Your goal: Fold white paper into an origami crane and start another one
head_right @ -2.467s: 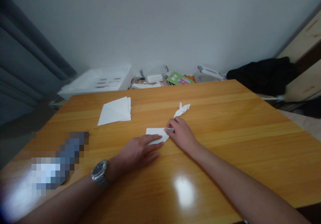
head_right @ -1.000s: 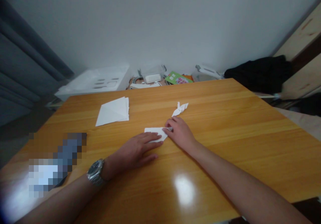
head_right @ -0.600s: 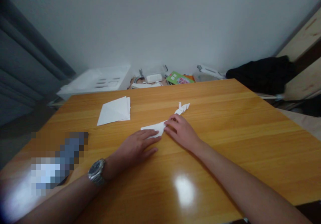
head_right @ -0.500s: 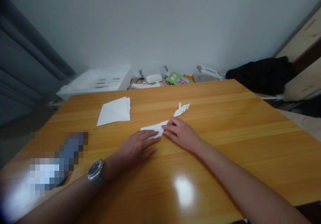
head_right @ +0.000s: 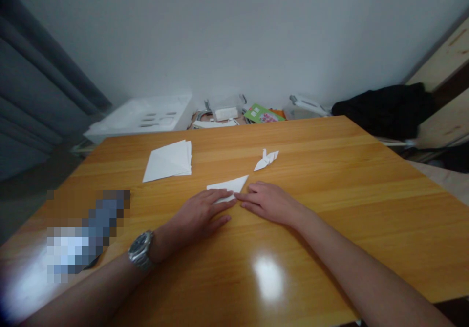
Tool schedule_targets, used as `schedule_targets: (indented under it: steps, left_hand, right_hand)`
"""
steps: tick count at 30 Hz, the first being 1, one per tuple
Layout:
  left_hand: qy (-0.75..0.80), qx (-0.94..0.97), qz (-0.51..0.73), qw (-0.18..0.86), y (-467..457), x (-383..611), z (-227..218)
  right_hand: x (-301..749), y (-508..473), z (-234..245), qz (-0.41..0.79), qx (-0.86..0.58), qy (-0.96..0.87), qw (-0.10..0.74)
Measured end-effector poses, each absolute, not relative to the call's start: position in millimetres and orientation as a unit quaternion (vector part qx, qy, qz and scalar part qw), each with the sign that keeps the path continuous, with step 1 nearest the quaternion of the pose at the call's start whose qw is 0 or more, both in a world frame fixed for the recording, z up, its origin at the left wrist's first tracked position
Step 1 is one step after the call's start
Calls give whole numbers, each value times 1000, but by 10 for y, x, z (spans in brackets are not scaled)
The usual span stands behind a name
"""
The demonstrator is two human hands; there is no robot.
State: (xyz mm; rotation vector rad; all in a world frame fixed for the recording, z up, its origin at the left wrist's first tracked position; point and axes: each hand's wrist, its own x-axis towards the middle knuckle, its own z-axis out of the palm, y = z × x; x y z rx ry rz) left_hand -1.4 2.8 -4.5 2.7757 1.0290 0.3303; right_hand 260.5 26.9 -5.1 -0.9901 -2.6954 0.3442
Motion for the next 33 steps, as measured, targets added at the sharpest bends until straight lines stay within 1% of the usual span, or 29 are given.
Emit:
schedule_targets:
  steps: [10, 14, 22, 30, 33]
  left_hand:
    - [349, 928, 103, 76, 19, -26, -68]
    - [347, 930, 103, 72, 17, -23, -53]
    - [350, 929, 101, 69, 2, -22, -40]
    - [340, 931, 118, 66, 1, -47, -70]
    - [343, 930, 115, 61, 11, -37, -84]
  right_hand:
    - [2676, 330, -71, 71, -358, -925, 108]
    - [2727, 393, -112, 38, -398, -910, 112]
    - [2806, 505, -193, 16, -468, -873, 133]
    - [2872, 555, -197, 42, -483, -861, 152]
    - [2884, 528, -161, 60, -465, -868, 166]
